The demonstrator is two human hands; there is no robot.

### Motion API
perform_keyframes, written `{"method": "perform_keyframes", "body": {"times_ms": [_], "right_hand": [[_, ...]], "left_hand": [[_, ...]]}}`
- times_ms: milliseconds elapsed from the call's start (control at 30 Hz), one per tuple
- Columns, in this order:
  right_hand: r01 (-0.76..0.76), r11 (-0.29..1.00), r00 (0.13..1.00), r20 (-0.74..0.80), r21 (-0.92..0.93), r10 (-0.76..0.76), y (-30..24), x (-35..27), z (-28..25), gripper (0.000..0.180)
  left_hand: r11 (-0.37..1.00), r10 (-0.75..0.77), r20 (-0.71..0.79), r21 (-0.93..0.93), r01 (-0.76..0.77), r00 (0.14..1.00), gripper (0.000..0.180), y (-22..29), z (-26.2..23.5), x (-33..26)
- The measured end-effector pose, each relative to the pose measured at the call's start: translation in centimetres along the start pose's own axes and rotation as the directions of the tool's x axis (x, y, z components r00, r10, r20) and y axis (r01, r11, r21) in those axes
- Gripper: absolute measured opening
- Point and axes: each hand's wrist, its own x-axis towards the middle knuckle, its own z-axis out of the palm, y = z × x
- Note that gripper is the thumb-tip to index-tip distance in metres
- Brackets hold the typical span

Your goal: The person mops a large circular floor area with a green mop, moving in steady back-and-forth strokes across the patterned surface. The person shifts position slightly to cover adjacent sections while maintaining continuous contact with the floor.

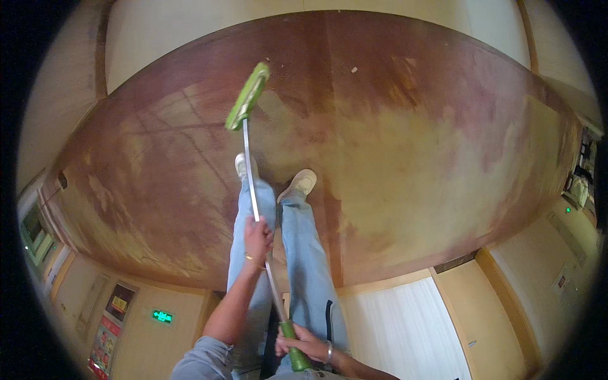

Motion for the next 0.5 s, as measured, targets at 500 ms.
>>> {"method": "perform_keyframes", "body": {"times_ms": [500], "right_hand": [[-0.156,0.978,0.987,0.052,0.137,0.15,-9.5,16.9,11.9,0.03]], "left_hand": [[0.728,0.043,0.417,-0.635,0.257,0.908,0.028,13.7,-14.0,17.0]]}}
